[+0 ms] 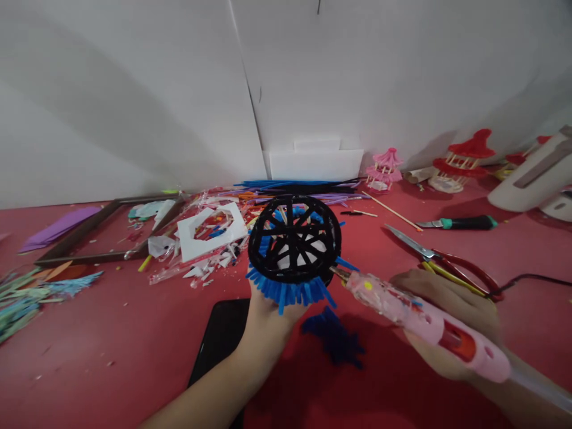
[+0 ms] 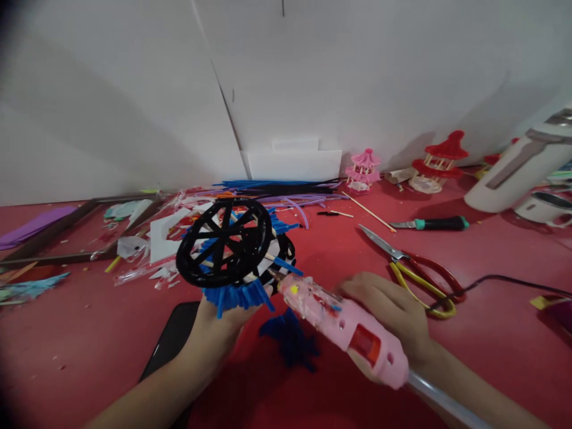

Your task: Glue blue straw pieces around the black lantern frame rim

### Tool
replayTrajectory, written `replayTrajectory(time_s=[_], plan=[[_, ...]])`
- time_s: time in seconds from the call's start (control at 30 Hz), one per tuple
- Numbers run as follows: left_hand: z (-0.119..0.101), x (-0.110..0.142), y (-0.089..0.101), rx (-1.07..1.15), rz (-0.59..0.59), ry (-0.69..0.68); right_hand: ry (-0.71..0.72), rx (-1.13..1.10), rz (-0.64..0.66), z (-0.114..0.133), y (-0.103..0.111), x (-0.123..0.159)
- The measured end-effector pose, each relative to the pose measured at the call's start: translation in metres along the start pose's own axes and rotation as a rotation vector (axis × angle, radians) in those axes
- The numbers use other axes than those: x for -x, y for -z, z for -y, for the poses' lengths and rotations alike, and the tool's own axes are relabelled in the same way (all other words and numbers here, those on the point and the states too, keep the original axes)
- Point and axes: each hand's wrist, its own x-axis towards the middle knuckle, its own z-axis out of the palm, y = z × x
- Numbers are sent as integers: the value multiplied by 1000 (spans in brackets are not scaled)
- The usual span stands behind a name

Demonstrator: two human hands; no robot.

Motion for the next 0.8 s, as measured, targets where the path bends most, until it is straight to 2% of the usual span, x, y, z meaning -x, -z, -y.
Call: replayTrajectory(time_s=[0.13, 0.23, 0.47, 0.6, 0.8], plan=[[-4, -1, -5, -34, -43, -12, 68, 89, -10, 2, 6, -10], [-1, -3, -5, -15, -90, 9, 85, 55, -41, 3, 7, -14], [9, -3, 4, -80, -84, -17, 73, 60, -33, 0, 4, -8], [8, -2, 4, -68, -78, -43, 103, 61, -60, -2, 2, -10], [4, -2, 1, -48, -75, -45, 61, -10, -75, 0, -1, -11]])
